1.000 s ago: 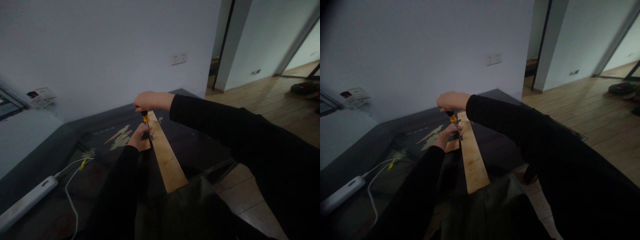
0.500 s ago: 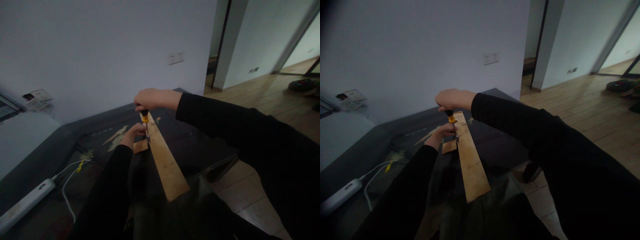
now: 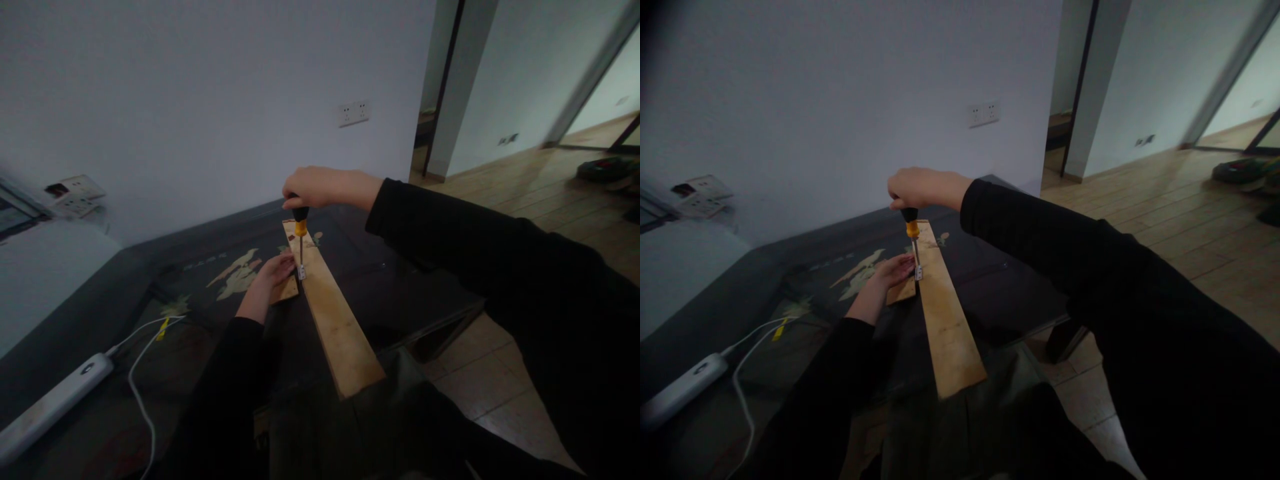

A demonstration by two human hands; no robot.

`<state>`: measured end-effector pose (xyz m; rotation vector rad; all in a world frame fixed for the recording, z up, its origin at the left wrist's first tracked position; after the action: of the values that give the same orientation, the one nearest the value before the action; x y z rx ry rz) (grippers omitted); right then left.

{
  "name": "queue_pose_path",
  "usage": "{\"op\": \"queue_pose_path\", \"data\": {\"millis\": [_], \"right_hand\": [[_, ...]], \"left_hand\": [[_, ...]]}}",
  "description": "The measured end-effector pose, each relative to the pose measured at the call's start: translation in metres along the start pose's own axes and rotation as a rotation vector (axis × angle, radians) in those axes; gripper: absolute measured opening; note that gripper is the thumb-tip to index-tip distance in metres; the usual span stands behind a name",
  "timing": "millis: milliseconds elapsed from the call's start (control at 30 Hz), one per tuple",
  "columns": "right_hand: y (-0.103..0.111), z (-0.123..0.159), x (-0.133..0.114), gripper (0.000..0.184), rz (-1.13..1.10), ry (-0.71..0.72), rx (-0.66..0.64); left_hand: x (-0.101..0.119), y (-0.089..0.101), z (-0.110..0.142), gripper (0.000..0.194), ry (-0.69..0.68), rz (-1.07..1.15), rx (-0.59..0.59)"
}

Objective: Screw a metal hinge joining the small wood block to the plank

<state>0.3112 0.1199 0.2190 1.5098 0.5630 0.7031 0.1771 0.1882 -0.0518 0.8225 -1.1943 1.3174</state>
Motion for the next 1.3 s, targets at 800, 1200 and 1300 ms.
{"op": "queue_pose_path", "data": {"millis": [800, 1200, 1300], "right_hand": [[-0.004, 0.001, 0.004, 0.039, -0.023, -0.023, -0.018], [-0.008, 0.0, 0.011, 0.039, -0.309, -0.068, -0.018], [-0.013, -0.003, 0.012, 0.043, -0.398, -0.025, -0.09]], "left_hand": [[-0.021, -0.05, 0.054, 0.041, 0.1, 0.193, -0.224], [-0.019, -0.052, 0.059, 0.048, 0.063, 0.073, -0.161], [-0.019, -0.052, 0.06, 0.048, 0.059, 0.074, -0.162]]}}
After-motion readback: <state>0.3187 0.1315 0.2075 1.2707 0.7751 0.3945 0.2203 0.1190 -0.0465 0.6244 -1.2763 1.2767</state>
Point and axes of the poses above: each hand's wrist, its own z-axis away from the middle knuckle, its own y-axis out of the back of the hand, x = y × z, the point moved 10 cm from there along -z, towards the middle knuckle, and after that the axes turned 9 degrees about -x, right-handed, at the moved point
